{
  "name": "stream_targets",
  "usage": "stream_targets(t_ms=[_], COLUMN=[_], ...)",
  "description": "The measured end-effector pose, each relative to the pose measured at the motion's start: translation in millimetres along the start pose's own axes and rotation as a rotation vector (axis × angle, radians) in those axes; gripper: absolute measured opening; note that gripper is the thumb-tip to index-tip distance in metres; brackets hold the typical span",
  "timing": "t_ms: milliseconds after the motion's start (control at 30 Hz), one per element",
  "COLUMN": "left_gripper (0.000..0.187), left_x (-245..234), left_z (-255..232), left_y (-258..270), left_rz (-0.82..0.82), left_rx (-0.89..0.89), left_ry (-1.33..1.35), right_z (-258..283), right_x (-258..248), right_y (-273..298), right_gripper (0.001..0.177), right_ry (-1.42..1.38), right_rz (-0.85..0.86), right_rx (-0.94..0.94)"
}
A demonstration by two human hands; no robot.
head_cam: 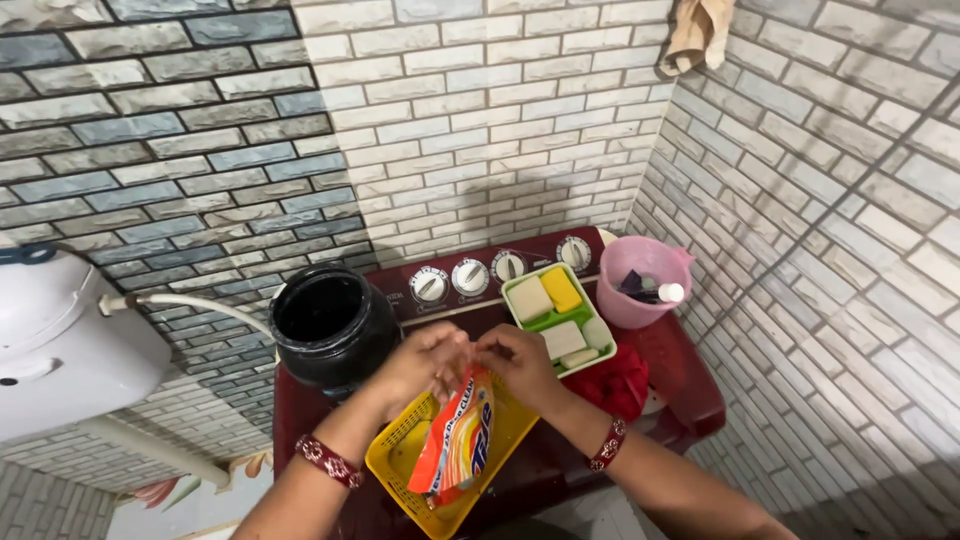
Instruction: The person opens a black tub and a Tide detergent packet on a washing machine top. They repeatedly scoop detergent powder from the packet into the black tub using a white scoop, then place the scoop back into the tub. The person continues this scooping cycle multiple times.
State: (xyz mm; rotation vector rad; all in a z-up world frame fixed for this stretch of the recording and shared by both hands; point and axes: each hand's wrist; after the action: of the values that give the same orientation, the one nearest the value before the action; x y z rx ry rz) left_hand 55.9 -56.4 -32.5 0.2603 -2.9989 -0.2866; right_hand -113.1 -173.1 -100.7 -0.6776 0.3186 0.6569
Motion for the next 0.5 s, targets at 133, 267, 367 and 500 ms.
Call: stream_targets(t_ms=[133, 267, 367, 500], left_gripper=[0.041, 0.035, 0.022, 0.013], left_x=[-3, -9, -20, -27], left_z=[-3, 6, 23, 40], left_y=[-1, -10, -20, -29], left_rz=[0.11, 0.156, 0.18, 0.207], left_rx=[-0.002, 0.005, 0.088, 0.132], left_ry=[-0.037, -0.072, -0.068, 0.034], right_z=[3, 5, 4, -5], right_x=[-2, 0, -3, -8], right_y=[-4, -7, -6, -6], right_gripper=[0.009, 0.009, 0.01, 0.009], right_ry=[0.009, 0.025, 0.021, -0.065], right_rz=[0.004, 0.079, 0.125, 0.208], right_rx=[-0.088, 0.024, 0.067, 0.116])
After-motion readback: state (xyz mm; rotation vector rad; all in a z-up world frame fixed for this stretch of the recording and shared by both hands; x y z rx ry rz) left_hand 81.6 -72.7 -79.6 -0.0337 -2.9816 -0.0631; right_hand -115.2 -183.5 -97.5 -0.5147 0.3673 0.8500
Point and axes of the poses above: each hand's wrist, its own y-axis away from the middle knuckle, its own x-axis out of the palm, z = x × y, and after that the axes turned 15 degrees about y, right-handed
